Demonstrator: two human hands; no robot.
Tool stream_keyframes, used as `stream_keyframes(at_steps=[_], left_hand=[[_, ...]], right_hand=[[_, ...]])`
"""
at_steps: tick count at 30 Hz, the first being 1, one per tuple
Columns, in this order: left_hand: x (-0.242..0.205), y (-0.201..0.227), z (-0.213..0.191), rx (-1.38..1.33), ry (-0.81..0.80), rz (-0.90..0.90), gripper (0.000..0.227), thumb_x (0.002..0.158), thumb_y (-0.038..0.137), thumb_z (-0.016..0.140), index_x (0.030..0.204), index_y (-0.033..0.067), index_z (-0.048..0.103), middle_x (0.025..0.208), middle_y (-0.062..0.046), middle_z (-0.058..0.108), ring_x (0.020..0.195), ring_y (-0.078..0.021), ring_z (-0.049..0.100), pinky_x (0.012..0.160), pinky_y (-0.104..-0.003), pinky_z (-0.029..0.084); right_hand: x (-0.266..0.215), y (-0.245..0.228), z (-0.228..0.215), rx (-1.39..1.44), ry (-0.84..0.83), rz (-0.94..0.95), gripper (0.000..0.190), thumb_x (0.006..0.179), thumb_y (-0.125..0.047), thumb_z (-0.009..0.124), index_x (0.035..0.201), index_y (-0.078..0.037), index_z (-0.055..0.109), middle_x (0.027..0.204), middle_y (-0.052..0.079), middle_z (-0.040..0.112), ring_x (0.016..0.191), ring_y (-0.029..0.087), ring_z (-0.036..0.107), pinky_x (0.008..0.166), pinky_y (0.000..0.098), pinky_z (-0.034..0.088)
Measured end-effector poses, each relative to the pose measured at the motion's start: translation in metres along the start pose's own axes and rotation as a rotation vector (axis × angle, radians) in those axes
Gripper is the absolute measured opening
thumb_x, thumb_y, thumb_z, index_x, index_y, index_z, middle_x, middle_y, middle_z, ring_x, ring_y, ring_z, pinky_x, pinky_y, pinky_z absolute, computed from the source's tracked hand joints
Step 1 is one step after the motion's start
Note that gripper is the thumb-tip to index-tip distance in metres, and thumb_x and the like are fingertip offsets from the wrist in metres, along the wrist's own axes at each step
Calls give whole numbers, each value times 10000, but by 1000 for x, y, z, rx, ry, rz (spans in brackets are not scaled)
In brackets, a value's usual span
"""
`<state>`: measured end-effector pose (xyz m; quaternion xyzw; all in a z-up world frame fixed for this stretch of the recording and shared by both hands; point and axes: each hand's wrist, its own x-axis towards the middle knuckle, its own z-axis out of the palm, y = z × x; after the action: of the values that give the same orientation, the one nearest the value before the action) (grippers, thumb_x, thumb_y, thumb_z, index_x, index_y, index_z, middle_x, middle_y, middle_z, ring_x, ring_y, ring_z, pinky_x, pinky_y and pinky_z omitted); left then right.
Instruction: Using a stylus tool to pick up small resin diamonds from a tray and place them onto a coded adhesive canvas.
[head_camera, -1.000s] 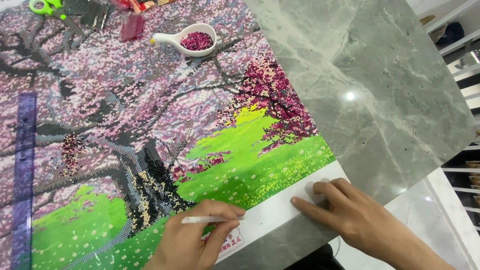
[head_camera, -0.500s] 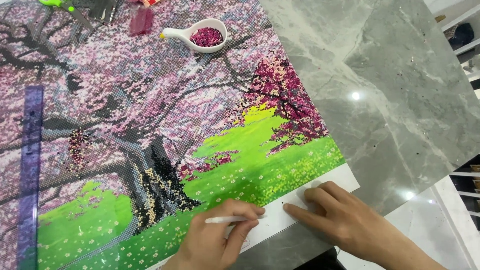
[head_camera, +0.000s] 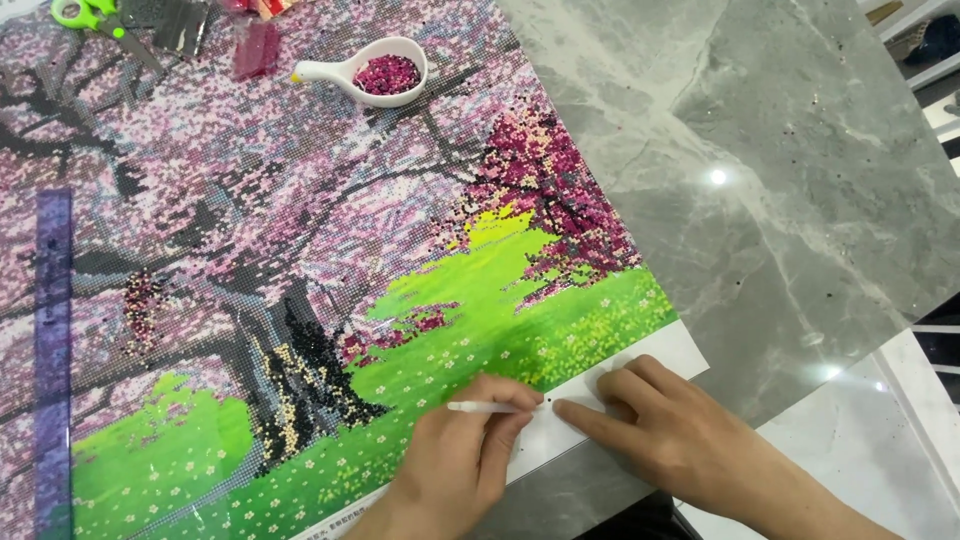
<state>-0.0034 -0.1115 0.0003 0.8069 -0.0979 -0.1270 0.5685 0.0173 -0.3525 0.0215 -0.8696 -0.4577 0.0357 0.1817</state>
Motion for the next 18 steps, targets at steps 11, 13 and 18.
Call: stream_keyframes(at_steps=[11,13,18], left_hand=[[-1,-5,15,-4,116,166,145,928,65,530,1025,146,602,973,-17,726,850,-175,716,762,-270,551],[-1,-4,15,13,102,132,142,939,102,516,1029,150,614,979,-5,722,864,-166,714,766,-264,547],[0,-2,15,37,101,171,139,937,85,523,1043,131,600,962,-20,712,846,-181,706,748,-278,549]], right_hand=[[1,-1,3,-10,-3,17,563,786,123,541,1299,-108,541,890,91,481,710,247,433,609,356,433],[3,-2,1,-14,12,17,525,807,119,518,1280,-105,554,872,77,470,698,237,419,604,345,416],[5,-4,-3,-18,3,23,504,815,109,525,1271,-105,563,874,81,475,704,236,426,621,340,428]])
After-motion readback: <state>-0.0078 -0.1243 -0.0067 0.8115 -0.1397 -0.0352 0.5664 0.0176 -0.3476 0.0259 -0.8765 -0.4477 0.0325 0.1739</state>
